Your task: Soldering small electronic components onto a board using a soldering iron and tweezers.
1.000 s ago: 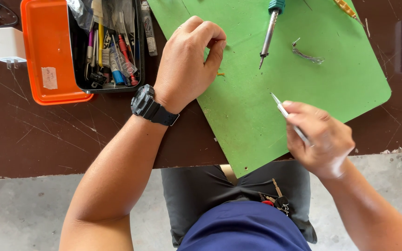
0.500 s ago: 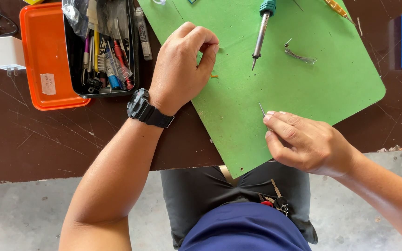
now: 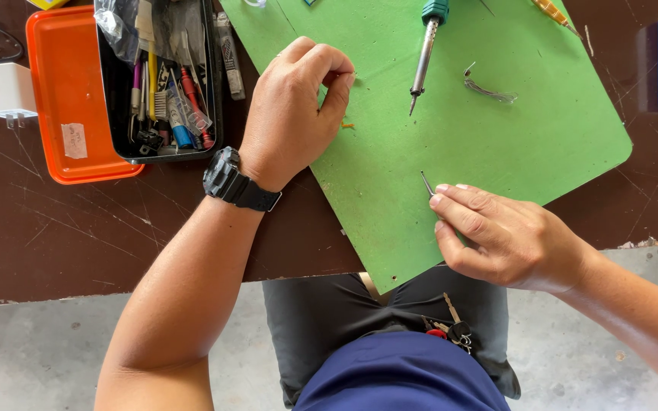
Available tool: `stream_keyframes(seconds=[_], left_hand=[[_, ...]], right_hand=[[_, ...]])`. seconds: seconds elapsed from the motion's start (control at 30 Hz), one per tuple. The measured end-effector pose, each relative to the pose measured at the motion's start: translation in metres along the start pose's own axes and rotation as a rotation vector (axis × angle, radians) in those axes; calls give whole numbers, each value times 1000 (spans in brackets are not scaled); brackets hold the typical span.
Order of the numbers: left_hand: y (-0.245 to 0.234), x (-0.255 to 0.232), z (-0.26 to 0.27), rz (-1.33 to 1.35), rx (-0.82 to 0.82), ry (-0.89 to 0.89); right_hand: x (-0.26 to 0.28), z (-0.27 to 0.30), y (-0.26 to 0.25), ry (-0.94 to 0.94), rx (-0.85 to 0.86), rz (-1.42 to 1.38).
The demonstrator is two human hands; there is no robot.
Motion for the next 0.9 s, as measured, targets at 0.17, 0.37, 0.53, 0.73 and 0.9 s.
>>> stream_keyframes(seconds=[0.17,0.37,0.53,0.73,0.9], left_hand=[[0,-1,0,7,-1,11],[-3,-2,-1,17,-6,17],[-4,-2,-1,20,-16,19],[-8,-6,-1,26,-44,50],[-9,-13,-1,50,-30,68]], right_hand=[[1,5,0,18,-10,-18],[-16,38,3,329,-161,-328],[-27,42,-1,622,-461,-470],[-31,43,8,1007,-705,-522],[-25,35,9,1051,-823,-495]])
Point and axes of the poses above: each hand's wrist, its own z-axis away from the middle knuckle, its own y-axis out of the palm, x = y × z, the point moved 8 cm from there along -z, towards the middle knuckle, and after that the axes turned 11 degrees about -z, right-handed, at the moved point
